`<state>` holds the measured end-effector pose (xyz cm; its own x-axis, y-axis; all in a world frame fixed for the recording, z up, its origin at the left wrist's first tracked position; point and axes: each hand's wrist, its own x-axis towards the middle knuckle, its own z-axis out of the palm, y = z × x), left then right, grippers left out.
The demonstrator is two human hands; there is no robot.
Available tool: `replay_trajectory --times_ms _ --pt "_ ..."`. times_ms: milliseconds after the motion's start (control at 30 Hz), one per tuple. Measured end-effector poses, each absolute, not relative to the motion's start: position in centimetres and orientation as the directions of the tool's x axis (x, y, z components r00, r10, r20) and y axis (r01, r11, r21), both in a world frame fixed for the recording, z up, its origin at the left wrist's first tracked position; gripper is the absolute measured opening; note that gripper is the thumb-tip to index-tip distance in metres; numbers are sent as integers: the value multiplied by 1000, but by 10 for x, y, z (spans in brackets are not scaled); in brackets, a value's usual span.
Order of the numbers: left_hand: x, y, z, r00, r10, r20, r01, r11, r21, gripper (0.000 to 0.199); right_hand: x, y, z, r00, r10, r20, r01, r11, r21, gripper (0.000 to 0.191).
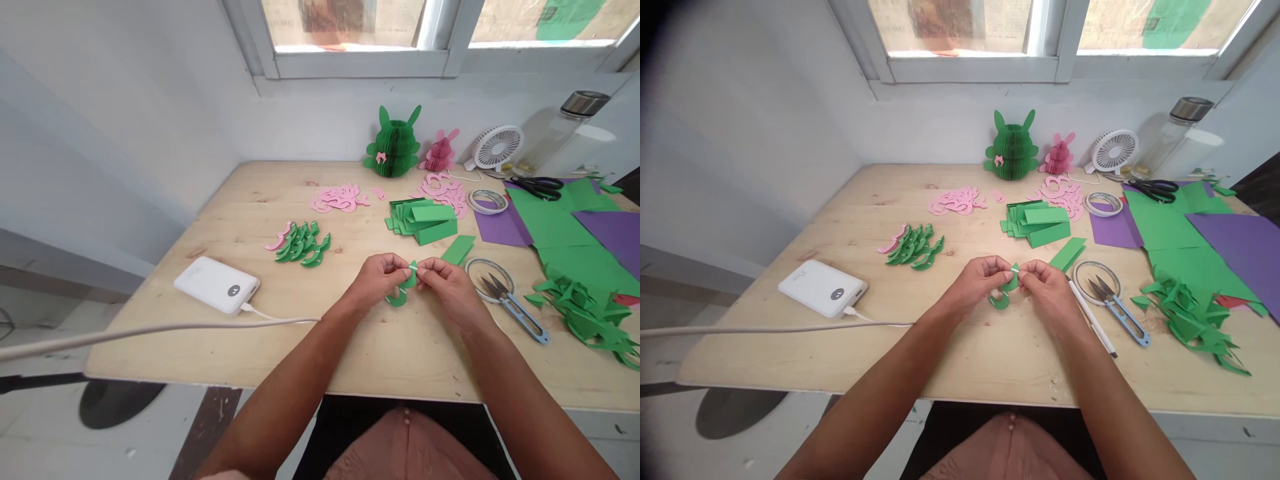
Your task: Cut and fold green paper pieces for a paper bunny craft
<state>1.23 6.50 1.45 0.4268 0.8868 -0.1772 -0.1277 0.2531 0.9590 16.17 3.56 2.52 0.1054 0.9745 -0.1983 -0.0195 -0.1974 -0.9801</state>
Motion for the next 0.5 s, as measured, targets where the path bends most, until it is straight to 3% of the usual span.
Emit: replay_trajectory --times_ms 233,500 --pt "10 66 12 486 858 -167 -176 283 943 26 164 36 22 37 974 -222 -153 -214 -965 26" --pt "11 68 11 446 879 -167 -191 276 942 23 162 35 26 57 980 -189 -107 -182 -977 27"
